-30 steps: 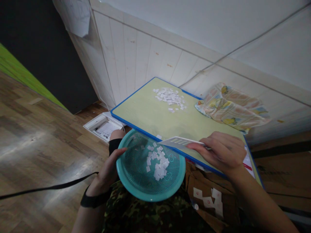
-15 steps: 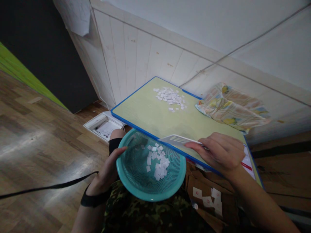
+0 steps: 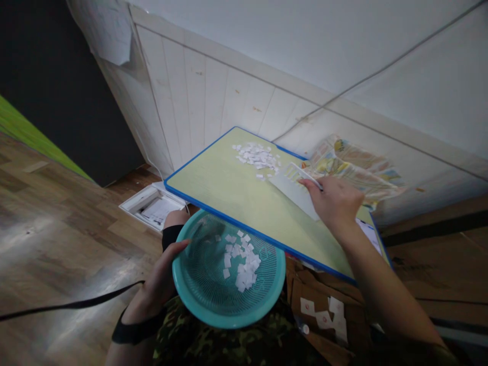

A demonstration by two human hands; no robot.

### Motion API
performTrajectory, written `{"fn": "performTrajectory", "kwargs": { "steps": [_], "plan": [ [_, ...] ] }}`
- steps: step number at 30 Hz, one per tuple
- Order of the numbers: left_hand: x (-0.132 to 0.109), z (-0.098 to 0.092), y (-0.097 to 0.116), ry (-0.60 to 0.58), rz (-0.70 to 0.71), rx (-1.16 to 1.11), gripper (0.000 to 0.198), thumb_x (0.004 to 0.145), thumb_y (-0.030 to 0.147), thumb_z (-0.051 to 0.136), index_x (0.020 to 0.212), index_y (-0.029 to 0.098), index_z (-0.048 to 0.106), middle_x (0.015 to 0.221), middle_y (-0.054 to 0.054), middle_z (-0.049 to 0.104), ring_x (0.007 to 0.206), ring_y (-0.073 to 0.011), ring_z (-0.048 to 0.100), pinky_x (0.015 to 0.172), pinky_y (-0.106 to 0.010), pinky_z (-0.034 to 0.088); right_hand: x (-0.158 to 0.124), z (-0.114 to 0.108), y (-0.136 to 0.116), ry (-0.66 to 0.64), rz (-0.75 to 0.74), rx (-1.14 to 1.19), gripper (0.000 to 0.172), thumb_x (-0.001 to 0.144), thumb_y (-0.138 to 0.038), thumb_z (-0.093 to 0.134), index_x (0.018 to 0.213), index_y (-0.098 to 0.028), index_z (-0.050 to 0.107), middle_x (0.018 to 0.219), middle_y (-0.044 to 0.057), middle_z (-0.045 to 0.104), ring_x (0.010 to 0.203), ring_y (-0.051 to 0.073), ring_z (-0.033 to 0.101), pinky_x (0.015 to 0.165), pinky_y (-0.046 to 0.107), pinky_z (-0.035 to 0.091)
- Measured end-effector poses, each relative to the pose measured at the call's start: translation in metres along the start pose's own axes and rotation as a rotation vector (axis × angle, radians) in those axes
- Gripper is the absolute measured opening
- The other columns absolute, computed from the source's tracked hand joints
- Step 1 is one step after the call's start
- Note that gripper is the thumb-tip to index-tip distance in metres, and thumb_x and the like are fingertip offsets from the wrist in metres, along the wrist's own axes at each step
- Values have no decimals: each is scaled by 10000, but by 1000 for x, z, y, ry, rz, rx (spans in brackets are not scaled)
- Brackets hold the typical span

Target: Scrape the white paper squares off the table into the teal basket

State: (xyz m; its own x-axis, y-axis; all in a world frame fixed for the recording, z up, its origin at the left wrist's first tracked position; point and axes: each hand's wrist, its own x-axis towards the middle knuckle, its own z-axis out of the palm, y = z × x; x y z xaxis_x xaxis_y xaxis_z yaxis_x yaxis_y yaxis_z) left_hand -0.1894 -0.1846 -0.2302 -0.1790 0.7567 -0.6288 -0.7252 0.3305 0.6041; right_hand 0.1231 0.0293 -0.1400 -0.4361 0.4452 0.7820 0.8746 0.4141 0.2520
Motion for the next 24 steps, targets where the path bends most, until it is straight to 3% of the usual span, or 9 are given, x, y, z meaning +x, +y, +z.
{"fn": "performTrajectory", "kwargs": {
  "steps": [5, 15, 19, 24],
  "plan": [
    [4, -4, -3, 28, 24, -4, 80, 707, 279, 826, 724, 204, 804, 547, -52, 763, 590, -322, 777, 562, -356, 651, 12, 31, 2, -104, -9, -4, 563, 992, -605, 548, 687, -149, 674, 659, 87, 682, 609, 166, 564, 588, 301, 221],
    [1, -2, 1, 45, 31, -28, 88, 694, 264, 839, 774, 232, 820, 554, -19, 774, 607, -323, 797, 607, -362, 679, 51, 62, 2, -229, 57, -38, 549, 1017, -588, 509, 787, -136, 719, 759, 136, 737, 662, 191, 607, 603, 309, 194],
    [6, -7, 0, 24, 22, -45, 114, 704, 278, 849, 799, 216, 832, 574, -25, 785, 599, -314, 795, 573, -327, 669, 50, 61, 1, -219, 42, 11, 557, 1011, -596, 520, 744, -144, 706, 739, 128, 733, 658, 183, 606, 606, 298, 215],
    [8, -14, 1, 26, -1, -60, 95, 764, 250, 810, 832, 192, 841, 656, -51, 820, 701, -332, 819, 689, -353, 683, 42, 46, -1, -185, -14, 53, 578, 997, -621, 529, 700, -156, 699, 672, 102, 709, 647, 180, 620, 600, 298, 236]
  ]
}}
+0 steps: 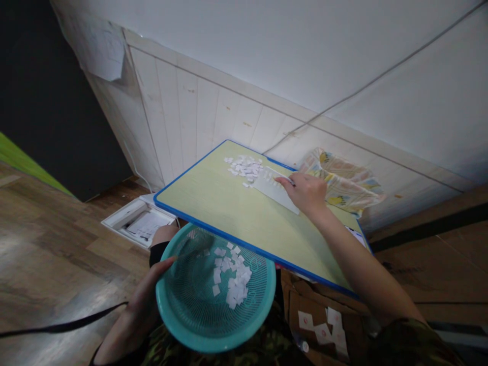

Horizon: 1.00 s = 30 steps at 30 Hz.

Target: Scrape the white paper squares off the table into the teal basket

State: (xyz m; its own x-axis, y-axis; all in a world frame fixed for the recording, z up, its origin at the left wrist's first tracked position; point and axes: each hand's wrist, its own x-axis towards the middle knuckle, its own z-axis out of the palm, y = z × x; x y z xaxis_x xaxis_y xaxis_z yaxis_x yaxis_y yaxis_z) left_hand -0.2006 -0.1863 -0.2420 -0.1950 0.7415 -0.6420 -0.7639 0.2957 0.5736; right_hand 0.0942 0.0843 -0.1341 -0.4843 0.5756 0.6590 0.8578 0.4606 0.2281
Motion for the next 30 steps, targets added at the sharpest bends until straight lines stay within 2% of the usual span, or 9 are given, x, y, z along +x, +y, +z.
{"fn": "performTrajectory", "kwargs": {
  "steps": [4, 7, 11, 16, 20, 23, 27, 30],
  "plan": [
    [1, 0, 0, 22, 1, -7, 32, 746, 233, 821, 760, 205, 826, 601, -43, 798, 685, -332, 818, 647, -340, 681, 3, -5, 4, 6, -10, 1, 565, 991, -625, 538, 728, -157, 717, 690, 98, 722, 654, 180, 630, 603, 297, 248],
    [0, 2, -1, -10, 37, 5, 71, 743, 260, 838, 710, 201, 819, 638, -50, 813, 623, -303, 805, 596, -307, 669, 9, -4, 3, -4, 0, -16, 575, 991, -621, 542, 706, -150, 711, 690, 108, 724, 650, 180, 627, 608, 297, 254],
    [-2, 7, 0, -12, 36, 4, 97, 697, 250, 855, 666, 168, 813, 611, -75, 801, 557, -293, 783, 526, -282, 646, 8, -9, 2, -17, -74, 28, 577, 990, -620, 546, 676, -156, 687, 653, 88, 704, 641, 170, 624, 598, 287, 252],
    [-1, 6, -2, 0, 8, -14, 76, 700, 246, 843, 670, 194, 797, 580, -53, 788, 593, -305, 796, 497, -292, 640, -12, -35, 8, 23, -169, 98, 562, 974, -601, 584, 623, -167, 643, 583, 59, 653, 593, 153, 604, 575, 277, 271],
    [-1, 8, -4, 44, -6, 1, 50, 753, 223, 794, 773, 185, 820, 608, -57, 801, 681, -329, 816, 604, -333, 672, -28, -59, 10, 46, -236, 142, 521, 952, -568, 641, 604, -180, 635, 534, 31, 618, 547, 140, 591, 559, 278, 308],
    [-4, 14, -2, 76, -28, 23, 87, 793, 200, 745, 797, 160, 822, 603, -65, 798, 604, -313, 799, 615, -346, 674, -32, -66, 12, 31, -249, 142, 492, 952, -552, 647, 624, -186, 663, 546, 34, 635, 560, 151, 612, 565, 284, 337],
    [-7, 17, -1, 45, -29, 31, 103, 811, 218, 744, 760, 159, 812, 596, -60, 794, 567, -293, 786, 624, -332, 667, -26, -65, 17, -9, -131, 97, 468, 1020, -507, 534, 764, -178, 748, 558, 51, 660, 547, 175, 620, 552, 292, 336],
    [-6, 13, -2, -10, -8, 55, 117, 828, 245, 754, 781, 155, 813, 639, -48, 806, 640, -296, 804, 675, -337, 664, -15, -62, 17, -137, -75, 230, 362, 1030, -438, 521, 1006, -195, 789, 764, 63, 779, 597, 181, 673, 583, 285, 410]
  ]
}}
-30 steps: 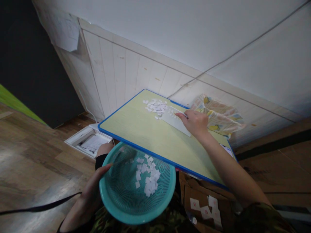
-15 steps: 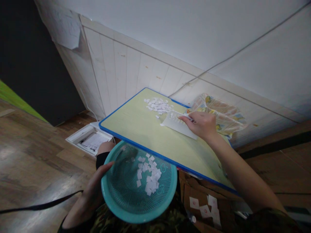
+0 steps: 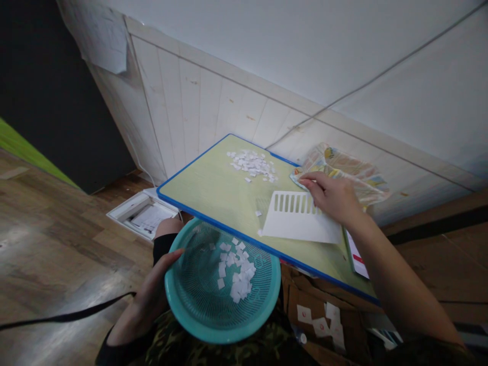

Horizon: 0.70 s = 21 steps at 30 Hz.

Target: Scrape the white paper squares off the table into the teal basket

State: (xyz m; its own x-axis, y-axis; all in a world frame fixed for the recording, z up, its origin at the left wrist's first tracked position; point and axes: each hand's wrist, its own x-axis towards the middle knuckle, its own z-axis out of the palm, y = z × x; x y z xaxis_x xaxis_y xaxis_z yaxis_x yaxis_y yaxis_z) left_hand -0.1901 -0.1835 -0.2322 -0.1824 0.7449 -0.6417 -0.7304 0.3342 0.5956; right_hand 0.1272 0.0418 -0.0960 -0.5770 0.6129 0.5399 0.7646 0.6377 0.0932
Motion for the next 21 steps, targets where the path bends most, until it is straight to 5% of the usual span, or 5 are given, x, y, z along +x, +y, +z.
{"fn": "performTrajectory", "kwargs": {
  "steps": [3, 9, 16, 21],
  "plan": [
    [0, -1, -1, -17, 19, 14, 124, 777, 280, 808, 759, 158, 809, 623, -57, 796, 679, -312, 809, 675, -342, 664, 10, 4, -2, -70, -10, 135, 297, 1012, -395, 554, 1054, -218, 788, 973, 70, 818, 724, 198, 738, 675, 290, 491],
    [-4, 7, -2, 20, 4, 18, 190, 726, 318, 846, 858, 182, 839, 699, -70, 829, 885, -363, 817, 758, -361, 667, 17, 11, 1, -30, 82, 112, 360, 1009, -467, 537, 1059, -219, 793, 738, 52, 776, 626, 211, 695, 649, 313, 491],
    [1, 3, -6, -55, 7, -42, 373, 731, 316, 868, 1087, 210, 836, 958, -77, 869, 1119, -386, 758, 928, -401, 623, 19, 3, 14, -24, 91, -49, 375, 1024, -456, 493, 1093, -235, 788, 926, 80, 804, 834, 244, 732, 745, 333, 492],
    [-1, 6, -3, -43, 18, -63, 433, 679, 264, 878, 1103, 191, 830, 969, -91, 868, 1096, -405, 764, 918, -418, 629, 26, 5, 7, 7, 126, -140, 413, 1035, -459, 465, 1104, -205, 783, 880, 97, 794, 811, 245, 725, 720, 326, 472]
  ]
}}
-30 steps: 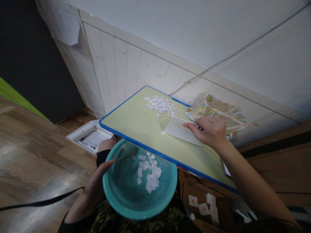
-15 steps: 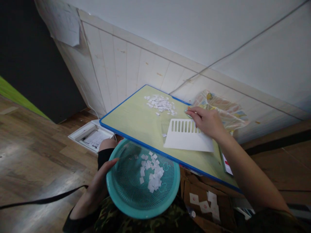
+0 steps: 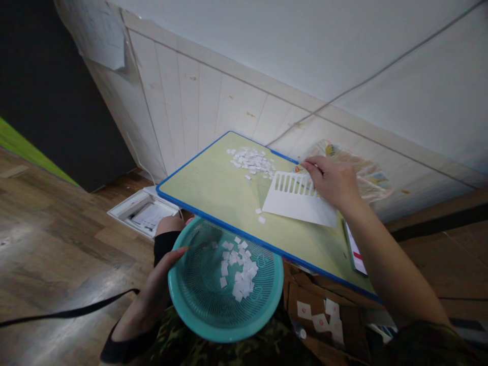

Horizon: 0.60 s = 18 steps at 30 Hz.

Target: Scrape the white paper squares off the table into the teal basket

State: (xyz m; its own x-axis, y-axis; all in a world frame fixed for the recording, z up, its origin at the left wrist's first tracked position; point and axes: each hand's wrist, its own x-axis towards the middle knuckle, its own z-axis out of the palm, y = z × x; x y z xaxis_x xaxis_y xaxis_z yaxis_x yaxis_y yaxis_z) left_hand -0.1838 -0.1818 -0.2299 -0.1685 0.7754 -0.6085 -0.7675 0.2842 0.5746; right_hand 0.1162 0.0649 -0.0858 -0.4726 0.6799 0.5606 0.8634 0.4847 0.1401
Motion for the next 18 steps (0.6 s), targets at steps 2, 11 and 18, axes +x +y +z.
{"fn": "performTrajectory", "kwargs": {
  "steps": [2, 11, 18],
  "plan": [
    [0, 0, 0, 1, -1, 8, 422, 666, 268, 888, 1075, 181, 834, 922, -95, 868, 1075, -409, 771, 902, -417, 636, 2, 3, -9, -10, 6, -32, 421, 1040, -454, 456, 1102, -199, 785, 848, 107, 789, 783, 246, 719, 695, 322, 454],
    [-3, -3, -1, 0, -21, 40, 331, 763, 302, 851, 1082, 214, 837, 917, -62, 870, 1071, -375, 779, 931, -400, 624, 16, -5, -25, -78, -22, 141, 387, 1029, -465, 485, 1092, -226, 783, 775, 74, 760, 689, 214, 669, 655, 311, 415],
    [0, -1, 0, 68, -62, 43, 298, 762, 289, 829, 1040, 182, 840, 790, -83, 854, 1013, -388, 795, 910, -416, 631, 19, -6, -53, -732, -253, 602, 291, 918, -426, 670, 1091, -218, 775, 671, -10, 646, 627, 136, 558, 650, 279, 406]
  ]
}}
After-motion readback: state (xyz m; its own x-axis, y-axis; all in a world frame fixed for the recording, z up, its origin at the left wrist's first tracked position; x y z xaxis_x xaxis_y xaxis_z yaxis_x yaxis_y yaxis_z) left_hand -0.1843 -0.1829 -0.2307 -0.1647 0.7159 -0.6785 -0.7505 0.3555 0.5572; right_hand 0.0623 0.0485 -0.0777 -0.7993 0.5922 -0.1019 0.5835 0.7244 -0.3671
